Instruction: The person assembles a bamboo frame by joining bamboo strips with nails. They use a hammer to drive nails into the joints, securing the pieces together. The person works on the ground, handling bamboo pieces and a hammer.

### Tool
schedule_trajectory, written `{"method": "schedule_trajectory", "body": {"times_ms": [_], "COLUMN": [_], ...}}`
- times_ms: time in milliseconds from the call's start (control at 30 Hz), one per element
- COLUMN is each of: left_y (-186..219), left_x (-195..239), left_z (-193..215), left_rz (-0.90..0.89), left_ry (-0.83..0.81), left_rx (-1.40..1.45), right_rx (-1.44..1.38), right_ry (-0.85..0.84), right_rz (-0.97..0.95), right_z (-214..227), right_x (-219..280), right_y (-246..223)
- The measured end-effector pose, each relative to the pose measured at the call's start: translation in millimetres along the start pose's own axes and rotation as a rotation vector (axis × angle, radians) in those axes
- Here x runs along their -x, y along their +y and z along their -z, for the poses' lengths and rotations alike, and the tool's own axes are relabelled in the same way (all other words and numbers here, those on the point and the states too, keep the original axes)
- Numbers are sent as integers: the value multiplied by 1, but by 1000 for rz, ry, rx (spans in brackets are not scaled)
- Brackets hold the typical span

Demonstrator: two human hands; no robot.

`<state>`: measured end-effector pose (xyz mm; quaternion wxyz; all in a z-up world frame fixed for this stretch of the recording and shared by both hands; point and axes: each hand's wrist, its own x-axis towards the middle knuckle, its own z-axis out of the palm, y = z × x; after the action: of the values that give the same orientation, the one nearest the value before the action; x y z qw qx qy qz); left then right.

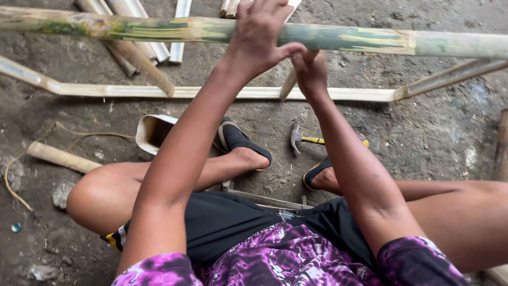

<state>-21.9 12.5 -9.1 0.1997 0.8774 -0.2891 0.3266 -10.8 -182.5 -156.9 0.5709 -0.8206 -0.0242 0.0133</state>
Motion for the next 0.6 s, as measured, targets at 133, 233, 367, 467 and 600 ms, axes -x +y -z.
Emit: {"method": "schedule_trajectory", "body": {"times_ms": [133,233,367,467,600], "left_y": [-27,-45,-53,-67,-82], "left_x": [92,155,224,284,355], "left_z": [66,104,103,69,-1], "left_rz": [491,1023,1418,1465,1810], "left_ry": [131,-76,-200,-808,-1007], "left_rx": [-111,-43,16,-199,36], "right_rx": [-9,-120,-133,-154,-207], "right_ry": [95,172,129,112,154], "right_rz": [125,124,100,95,133], "right_z": [-13,-18,-6,-4,-5], "right_x": [8,14,0,11,17], "right_y": [17,32,27,25,19]}}
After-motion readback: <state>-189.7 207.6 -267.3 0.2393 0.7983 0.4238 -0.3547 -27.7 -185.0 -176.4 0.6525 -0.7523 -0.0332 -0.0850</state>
